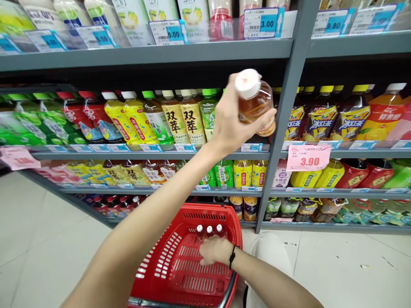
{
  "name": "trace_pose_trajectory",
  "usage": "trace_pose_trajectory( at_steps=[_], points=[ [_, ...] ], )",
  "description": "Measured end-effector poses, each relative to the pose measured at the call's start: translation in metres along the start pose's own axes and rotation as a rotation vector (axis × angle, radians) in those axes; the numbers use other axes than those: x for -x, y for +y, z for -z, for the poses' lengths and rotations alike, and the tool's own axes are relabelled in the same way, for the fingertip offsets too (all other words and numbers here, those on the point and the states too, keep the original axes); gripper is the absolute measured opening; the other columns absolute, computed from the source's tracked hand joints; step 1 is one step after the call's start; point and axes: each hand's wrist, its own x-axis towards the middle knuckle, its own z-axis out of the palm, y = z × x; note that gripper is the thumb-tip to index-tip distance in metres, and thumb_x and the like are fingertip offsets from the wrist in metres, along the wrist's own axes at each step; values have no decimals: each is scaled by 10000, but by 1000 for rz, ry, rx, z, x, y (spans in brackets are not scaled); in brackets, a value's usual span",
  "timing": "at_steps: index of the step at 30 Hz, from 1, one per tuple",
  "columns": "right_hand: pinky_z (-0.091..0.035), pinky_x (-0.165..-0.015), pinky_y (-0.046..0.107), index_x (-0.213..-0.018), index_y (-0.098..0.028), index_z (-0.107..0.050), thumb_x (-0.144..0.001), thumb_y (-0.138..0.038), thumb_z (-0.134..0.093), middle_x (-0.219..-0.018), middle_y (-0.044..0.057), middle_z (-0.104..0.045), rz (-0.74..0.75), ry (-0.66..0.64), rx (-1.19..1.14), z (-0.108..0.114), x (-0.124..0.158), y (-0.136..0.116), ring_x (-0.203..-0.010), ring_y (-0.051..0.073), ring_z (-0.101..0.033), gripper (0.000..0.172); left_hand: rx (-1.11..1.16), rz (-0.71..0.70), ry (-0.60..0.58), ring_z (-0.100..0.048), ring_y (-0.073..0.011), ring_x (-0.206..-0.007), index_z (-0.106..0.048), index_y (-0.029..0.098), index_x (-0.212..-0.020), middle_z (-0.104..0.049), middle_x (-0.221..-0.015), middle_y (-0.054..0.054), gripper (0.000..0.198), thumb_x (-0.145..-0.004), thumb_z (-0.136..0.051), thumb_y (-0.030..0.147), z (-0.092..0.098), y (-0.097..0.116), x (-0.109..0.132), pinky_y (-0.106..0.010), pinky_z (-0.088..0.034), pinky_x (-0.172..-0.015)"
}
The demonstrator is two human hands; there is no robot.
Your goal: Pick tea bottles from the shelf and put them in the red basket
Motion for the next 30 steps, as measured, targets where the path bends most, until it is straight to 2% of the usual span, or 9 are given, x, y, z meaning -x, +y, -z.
trace_pose_trajectory(
  at_steps=[4,7,11,16,19,21,23,26,30],
  points=[
    [-609,-859,418,-616,-145,-589,-855,-145,-783,-833,62,-760,-27,95,-472,10,0,0,-952,254,-752,308,370,28,305,-684,-234,-1158,-552,378,-1227,-665,-1187,0,483,-837,-761,571,49,38,66,-433,-565,-1046],
    [-610,-752,293,-668,-133,-656,-996,-277,-676,-724,-21,-707,-100,100,-949,17,-5,-6,-678,123,-693,359,481,379,93,-734,-219,-996,-616,285,-1198,-722,-1081,-33,358,-879,-752,374,78,47,127,-391,-639,-887],
    [-596,-678,274,-720,-120,-702,-1110,-414,-418,-671,5,-698,-136,54,-1334,18,-15,-12,-561,118,-645,565,233,737,-66,-729,-190,-910,-605,224,-1121,-724,-1076,-59,343,-835,-781,291,116,26,207,-326,-618,-833],
    [-554,-603,286,-1130,-124,-681,-1099,-505,7,-785,92,-726,-7,-5,-1409,-2,-28,-24,-700,212,-700,787,-234,960,94,-718,-201,-894,-608,197,-1068,-735,-1049,-60,321,-833,-770,345,172,-15,273,-341,-572,-856],
    [-446,-489,220,-1256,-127,-598,-1101,-468,-10,-823,100,-710,39,-63,-1438,-17,-36,-33,-656,196,-666,697,-214,995,199,-712,-216,-993,-590,195,-1143,-724,-1156,-87,383,-856,-759,386,200,-26,301,-361,-561,-921],
    [-359,-420,203,-1211,-123,-599,-1073,-508,65,-775,92,-678,39,-114,-1452,-25,-39,-36,-575,177,-613,780,-26,945,185,-680,-232,-1140,-548,206,-1268,-673,-1306,-117,450,-898,-720,395,213,-26,318,-386,-537,-1015],
    [-300,-364,210,-1107,-124,-618,-988,-601,206,-674,67,-620,32,-220,-1472,-31,-40,-37,-470,167,-537,960,208,887,154,-619,-245,-1277,-477,232,-1369,-593,-1435,-135,519,-926,-696,391,223,-24,332,-402,-502,-1094],
    [-236,-280,217,-1000,-142,-618,-838,-735,312,-562,40,-555,77,-544,-1562,-39,-39,-35,-354,158,-444,1114,467,947,127,-600,-258,-1317,-407,271,-1413,-554,-1479,-139,590,-924,-713,395,235,-22,342,-398,-522,-1084],
    [-234,-192,226,-971,-106,-636,-724,-979,70,-571,89,-641,202,-934,-1707,-49,-45,-40,-276,147,-441,1149,491,1002,131,-633,-258,-1243,-446,238,-1406,-585,-1421,-135,620,-889,-770,352,250,-26,345,-374,-536,-1034]
  ],
)
